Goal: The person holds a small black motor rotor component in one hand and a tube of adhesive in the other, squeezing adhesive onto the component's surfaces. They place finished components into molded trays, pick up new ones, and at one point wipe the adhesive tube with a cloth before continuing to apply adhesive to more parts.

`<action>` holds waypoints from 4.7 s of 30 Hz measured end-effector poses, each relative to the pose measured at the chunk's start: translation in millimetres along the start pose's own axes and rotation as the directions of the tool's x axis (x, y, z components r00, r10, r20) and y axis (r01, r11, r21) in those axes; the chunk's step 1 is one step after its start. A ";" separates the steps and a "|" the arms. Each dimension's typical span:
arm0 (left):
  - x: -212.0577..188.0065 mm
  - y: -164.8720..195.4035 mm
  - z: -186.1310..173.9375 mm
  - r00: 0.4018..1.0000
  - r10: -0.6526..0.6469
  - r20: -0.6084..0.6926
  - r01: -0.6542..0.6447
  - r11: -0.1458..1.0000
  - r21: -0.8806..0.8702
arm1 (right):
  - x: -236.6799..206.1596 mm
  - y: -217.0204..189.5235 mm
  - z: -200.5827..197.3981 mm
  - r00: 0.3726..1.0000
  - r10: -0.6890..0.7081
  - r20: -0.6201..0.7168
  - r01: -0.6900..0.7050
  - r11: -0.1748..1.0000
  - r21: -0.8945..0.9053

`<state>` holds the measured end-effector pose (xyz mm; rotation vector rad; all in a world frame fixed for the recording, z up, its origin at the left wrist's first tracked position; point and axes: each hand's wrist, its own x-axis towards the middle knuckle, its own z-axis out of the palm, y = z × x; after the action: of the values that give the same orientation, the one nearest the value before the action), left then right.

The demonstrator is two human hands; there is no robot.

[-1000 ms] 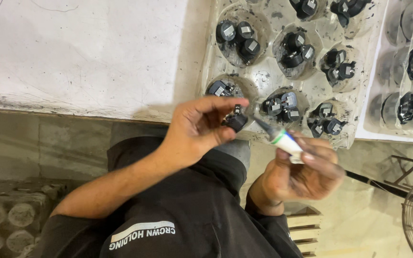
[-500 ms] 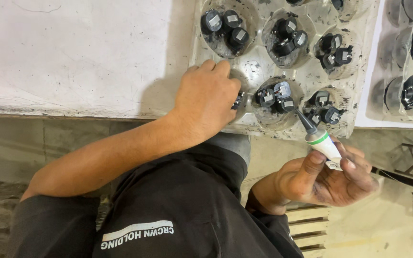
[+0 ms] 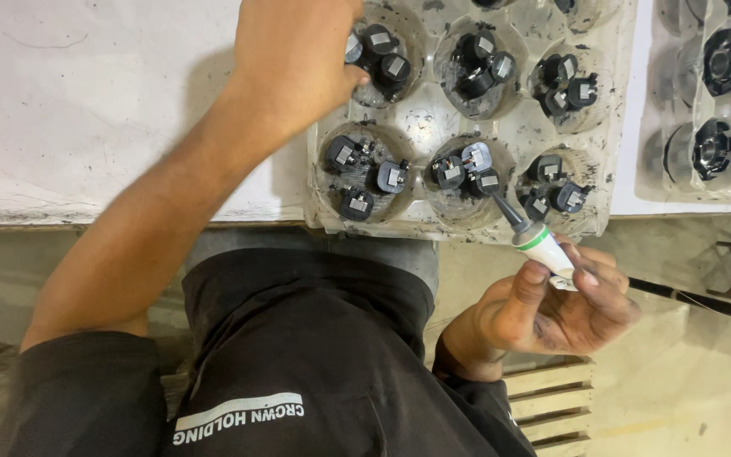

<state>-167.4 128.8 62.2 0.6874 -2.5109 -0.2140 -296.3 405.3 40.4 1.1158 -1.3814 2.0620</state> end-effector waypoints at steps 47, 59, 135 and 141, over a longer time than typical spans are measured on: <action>-116.9 87.6 -54.8 0.924 -0.366 0.109 0.130 0.033 -0.991 | -35.7 -27.0 35.7 0.985 -0.046 0.169 0.030 0.995 0.096; -119.6 86.8 -53.9 0.921 -0.346 0.178 0.186 -0.011 -0.982 | -25.8 -25.1 33.4 0.950 -0.086 0.300 0.070 0.996 0.063; 26.5 -8.5 27.2 0.967 -0.228 0.110 0.252 0.913 -0.320 | -6.2 -22.3 16.3 1.000 0.004 0.002 -0.004 0.999 0.050; 40.7 -12.7 49.7 0.935 -0.310 0.170 0.352 0.770 -0.532 | -10.2 -16.5 5.2 1.000 0.022 -0.006 -0.022 0.998 0.052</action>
<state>-218.0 97.7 34.5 0.8712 -2.1911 -1.0728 -276.5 408.4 42.6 1.1187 -1.3502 2.1263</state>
